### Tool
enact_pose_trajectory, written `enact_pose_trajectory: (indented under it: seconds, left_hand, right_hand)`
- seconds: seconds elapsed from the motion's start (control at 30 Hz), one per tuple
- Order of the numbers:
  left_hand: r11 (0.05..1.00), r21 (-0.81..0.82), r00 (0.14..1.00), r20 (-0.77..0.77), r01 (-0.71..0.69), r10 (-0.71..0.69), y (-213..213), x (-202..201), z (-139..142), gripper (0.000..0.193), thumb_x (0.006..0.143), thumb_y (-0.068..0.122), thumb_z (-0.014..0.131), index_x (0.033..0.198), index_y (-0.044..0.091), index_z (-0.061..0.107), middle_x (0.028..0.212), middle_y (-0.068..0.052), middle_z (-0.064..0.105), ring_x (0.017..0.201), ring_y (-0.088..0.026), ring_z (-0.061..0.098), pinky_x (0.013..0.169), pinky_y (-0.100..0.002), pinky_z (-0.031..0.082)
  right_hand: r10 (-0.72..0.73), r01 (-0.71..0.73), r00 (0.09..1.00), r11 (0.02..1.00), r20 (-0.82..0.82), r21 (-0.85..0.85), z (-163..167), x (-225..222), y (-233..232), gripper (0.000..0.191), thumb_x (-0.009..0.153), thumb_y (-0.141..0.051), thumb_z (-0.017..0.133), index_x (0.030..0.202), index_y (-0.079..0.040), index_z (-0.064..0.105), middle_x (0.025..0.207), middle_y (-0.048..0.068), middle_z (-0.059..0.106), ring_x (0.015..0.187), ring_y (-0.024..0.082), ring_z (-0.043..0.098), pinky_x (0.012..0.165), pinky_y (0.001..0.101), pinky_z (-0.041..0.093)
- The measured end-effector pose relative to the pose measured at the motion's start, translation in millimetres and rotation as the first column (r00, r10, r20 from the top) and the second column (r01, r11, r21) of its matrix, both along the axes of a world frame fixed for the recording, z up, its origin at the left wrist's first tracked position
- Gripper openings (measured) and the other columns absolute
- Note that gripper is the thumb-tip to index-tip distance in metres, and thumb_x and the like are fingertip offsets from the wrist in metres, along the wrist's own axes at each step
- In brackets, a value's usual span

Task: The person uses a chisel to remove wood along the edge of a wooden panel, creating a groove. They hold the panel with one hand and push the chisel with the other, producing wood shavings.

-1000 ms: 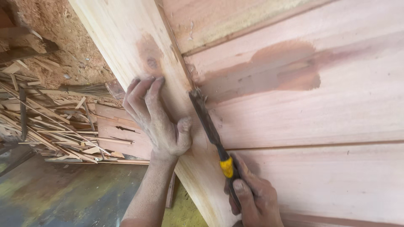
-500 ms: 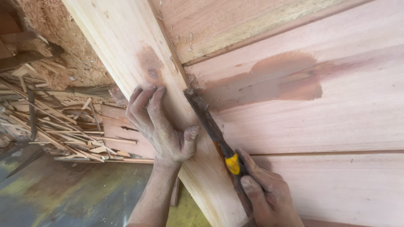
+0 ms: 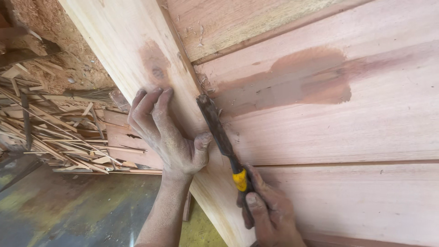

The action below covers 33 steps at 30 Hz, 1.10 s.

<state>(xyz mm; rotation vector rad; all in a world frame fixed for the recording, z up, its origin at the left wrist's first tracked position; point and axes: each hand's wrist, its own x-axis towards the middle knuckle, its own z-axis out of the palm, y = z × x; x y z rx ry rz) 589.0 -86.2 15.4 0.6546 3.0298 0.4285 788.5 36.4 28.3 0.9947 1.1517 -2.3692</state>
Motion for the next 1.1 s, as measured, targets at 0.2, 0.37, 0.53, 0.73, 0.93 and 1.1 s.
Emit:
enact_pose_trajectory:
  seconds: [0.2, 0.37, 0.53, 0.73, 0.93, 1.1]
  left_hand:
    - [1.000, 0.011, 1.000, 0.005, -0.004, 0.004, -0.5, -1.3, 1.3, 0.087, 0.103, 0.077, 0.036, 0.147, 0.004, 0.052, 0.138, -0.018, 0.047, 0.138, -0.037, 0.041, 0.119, -0.057, 0.030]
    - [1.000, 0.022, 1.000, -0.012, 0.001, -0.001, 0.2, -3.4, 1.2, 0.087, 0.103, 0.077, 0.035, 0.148, 0.005, 0.051, 0.140, -0.018, 0.046, 0.138, -0.038, 0.040, 0.120, -0.057, 0.031]
    - [0.999, 0.039, 1.000, 0.001, 0.003, -0.003, -2.0, -1.9, 0.1, 0.089, 0.102, 0.078, 0.034, 0.148, 0.004, 0.050, 0.139, -0.018, 0.045, 0.138, -0.038, 0.039, 0.120, -0.057, 0.030]
    - [1.000, 0.004, 1.000, 0.023, 0.008, -0.008, -4.0, -3.1, 1.4, 0.089, 0.101, 0.078, 0.035, 0.149, 0.005, 0.049, 0.144, -0.017, 0.044, 0.138, -0.038, 0.039, 0.121, -0.058, 0.029]
    - [1.000, 0.003, 0.999, 0.041, 0.001, -0.001, -2.9, -2.8, 3.8, 0.089, 0.100, 0.078, 0.038, 0.149, 0.005, 0.048, 0.142, -0.019, 0.044, 0.139, -0.040, 0.037, 0.119, -0.059, 0.029]
    - [1.000, -0.021, 0.999, 0.036, 0.006, -0.005, -2.0, -0.2, 1.0, 0.090, 0.100, 0.080, 0.037, 0.152, 0.006, 0.046, 0.140, -0.019, 0.043, 0.139, -0.038, 0.038, 0.123, -0.060, 0.029]
  right_hand:
    - [0.009, -0.011, 0.999, 0.999, 0.043, 0.031, 5.9, -3.7, -2.0, 0.053, 0.101, -0.014, 0.046, 0.152, 0.001, 0.046, 0.077, 0.009, 0.064, 0.050, 0.009, 0.053, 0.044, 0.0245, 0.047]
    - [-0.014, 0.014, 0.999, 1.000, 0.042, 0.003, 5.8, -14.0, 3.5, 0.055, 0.100, -0.015, 0.047, 0.151, 0.004, 0.047, 0.079, 0.010, 0.066, 0.050, 0.010, 0.055, 0.045, 0.0243, 0.047]
    - [-0.020, 0.020, 1.000, 1.000, 0.007, 0.000, 5.5, -26.5, 2.1, 0.054, 0.102, -0.018, 0.046, 0.151, 0.005, 0.047, 0.080, 0.009, 0.065, 0.051, 0.010, 0.055, 0.046, 0.0239, 0.047]
    - [0.050, -0.054, 0.994, 0.998, 0.102, 0.033, 9.8, -27.7, 12.0, 0.054, 0.100, -0.018, 0.046, 0.150, 0.003, 0.050, 0.076, 0.009, 0.065, 0.049, 0.009, 0.055, 0.044, 0.0245, 0.047]
    - [0.057, -0.058, 0.996, 0.998, 0.073, 0.019, 3.9, -23.8, 22.3, 0.053, 0.099, -0.014, 0.049, 0.149, 0.002, 0.051, 0.072, 0.008, 0.065, 0.046, 0.009, 0.054, 0.043, 0.0244, 0.047]
    - [0.110, -0.107, 0.982, 0.994, 0.154, -0.026, 5.8, -31.8, 34.8, 0.053, 0.097, -0.014, 0.049, 0.148, -0.001, 0.053, 0.070, 0.007, 0.065, 0.045, 0.009, 0.052, 0.042, 0.0237, 0.045]
